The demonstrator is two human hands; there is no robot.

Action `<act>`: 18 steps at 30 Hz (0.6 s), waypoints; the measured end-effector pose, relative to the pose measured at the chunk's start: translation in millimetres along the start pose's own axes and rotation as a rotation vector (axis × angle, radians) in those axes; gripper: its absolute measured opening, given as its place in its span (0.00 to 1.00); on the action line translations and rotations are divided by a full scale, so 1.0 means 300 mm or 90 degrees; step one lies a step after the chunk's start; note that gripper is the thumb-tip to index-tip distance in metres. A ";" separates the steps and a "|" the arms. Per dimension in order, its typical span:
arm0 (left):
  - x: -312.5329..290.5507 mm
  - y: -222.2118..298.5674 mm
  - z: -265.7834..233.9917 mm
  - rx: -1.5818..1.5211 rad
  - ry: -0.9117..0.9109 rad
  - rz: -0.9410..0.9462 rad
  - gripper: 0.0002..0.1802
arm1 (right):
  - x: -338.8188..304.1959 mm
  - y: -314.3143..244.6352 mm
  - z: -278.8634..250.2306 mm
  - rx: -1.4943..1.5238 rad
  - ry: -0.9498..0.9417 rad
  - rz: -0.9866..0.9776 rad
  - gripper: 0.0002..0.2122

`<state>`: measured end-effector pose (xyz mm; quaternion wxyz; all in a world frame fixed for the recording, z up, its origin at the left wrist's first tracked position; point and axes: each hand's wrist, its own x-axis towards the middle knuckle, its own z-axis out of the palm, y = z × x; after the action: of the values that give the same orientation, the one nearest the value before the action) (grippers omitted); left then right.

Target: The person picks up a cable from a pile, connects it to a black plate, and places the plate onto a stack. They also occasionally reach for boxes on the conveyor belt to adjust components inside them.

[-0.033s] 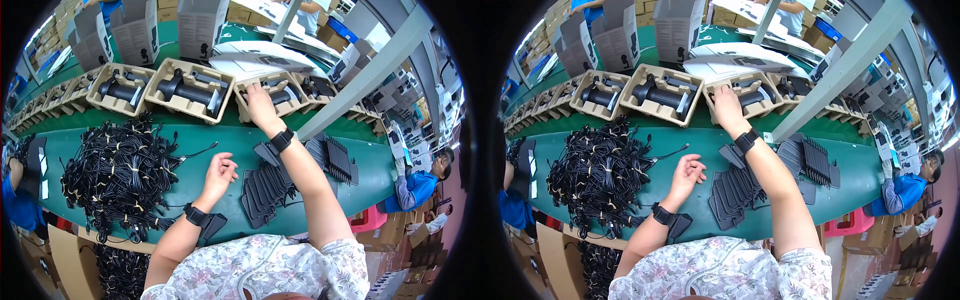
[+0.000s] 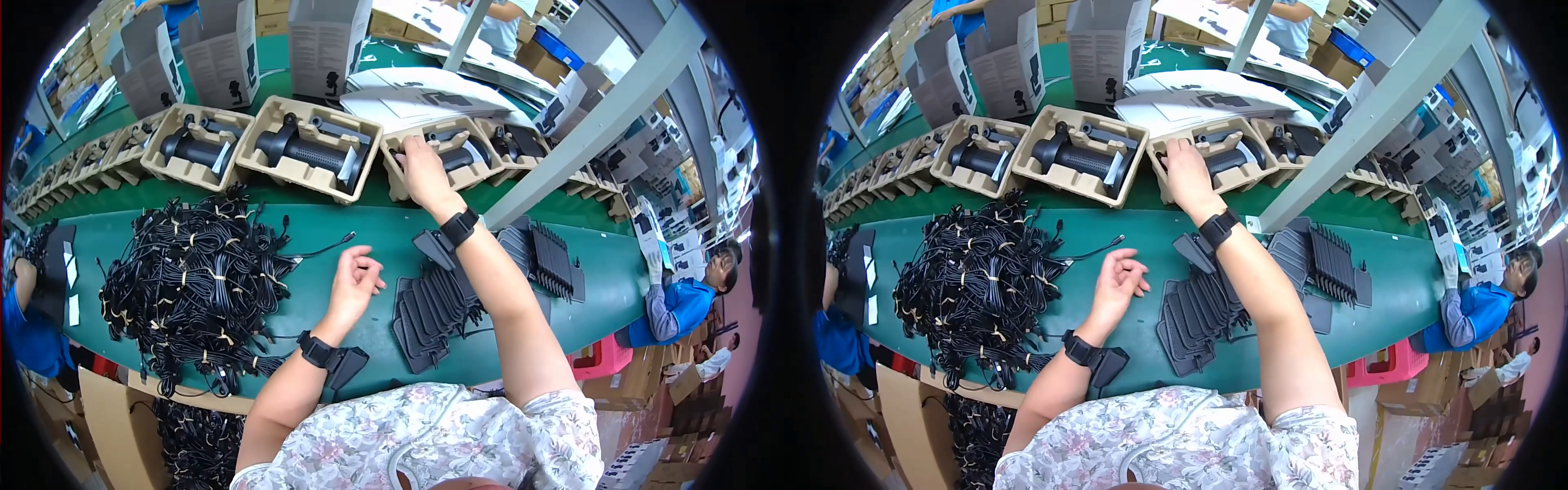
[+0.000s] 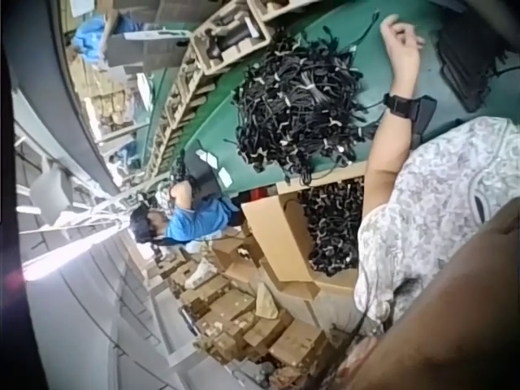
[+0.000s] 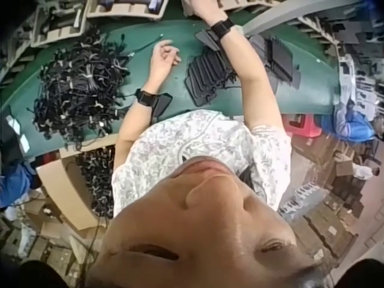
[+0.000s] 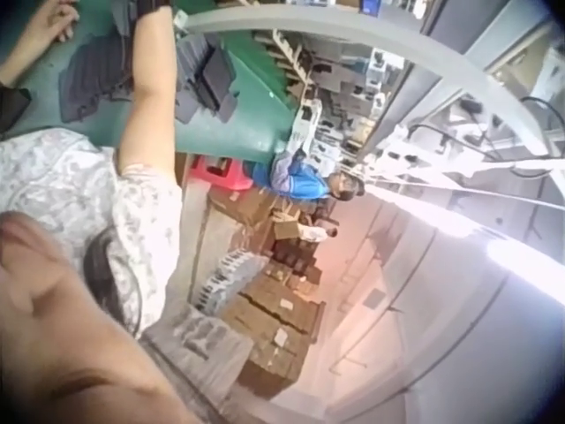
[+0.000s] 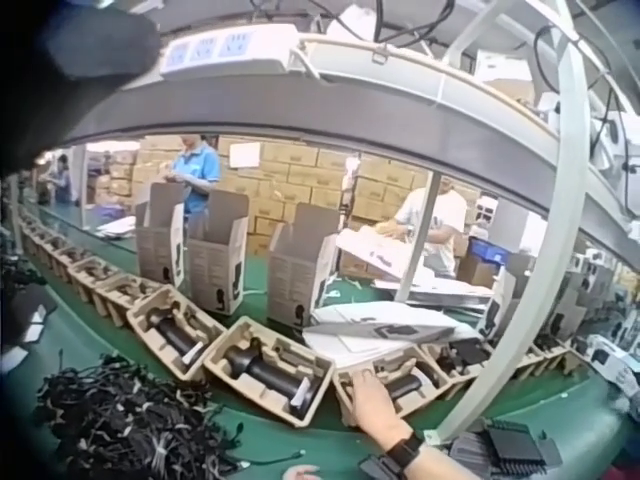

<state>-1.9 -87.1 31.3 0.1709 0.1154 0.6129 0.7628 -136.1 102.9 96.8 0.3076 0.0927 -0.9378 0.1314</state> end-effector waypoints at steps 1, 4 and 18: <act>0.017 0.010 -0.007 -0.004 0.035 0.022 0.17 | 0.003 0.010 -0.003 0.053 0.003 -0.009 0.06; 0.033 0.033 -0.036 -0.002 0.116 0.071 0.19 | -0.007 -0.006 -0.008 0.053 -0.027 0.027 0.05; 0.116 0.121 -0.024 -0.057 0.193 0.010 0.23 | -0.033 0.044 -0.038 0.013 0.072 -0.025 0.03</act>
<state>-40.7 -86.6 63.8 0.0750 -0.0041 0.5960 0.7995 -125.2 119.7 97.3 0.3620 0.1067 -0.9154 0.1399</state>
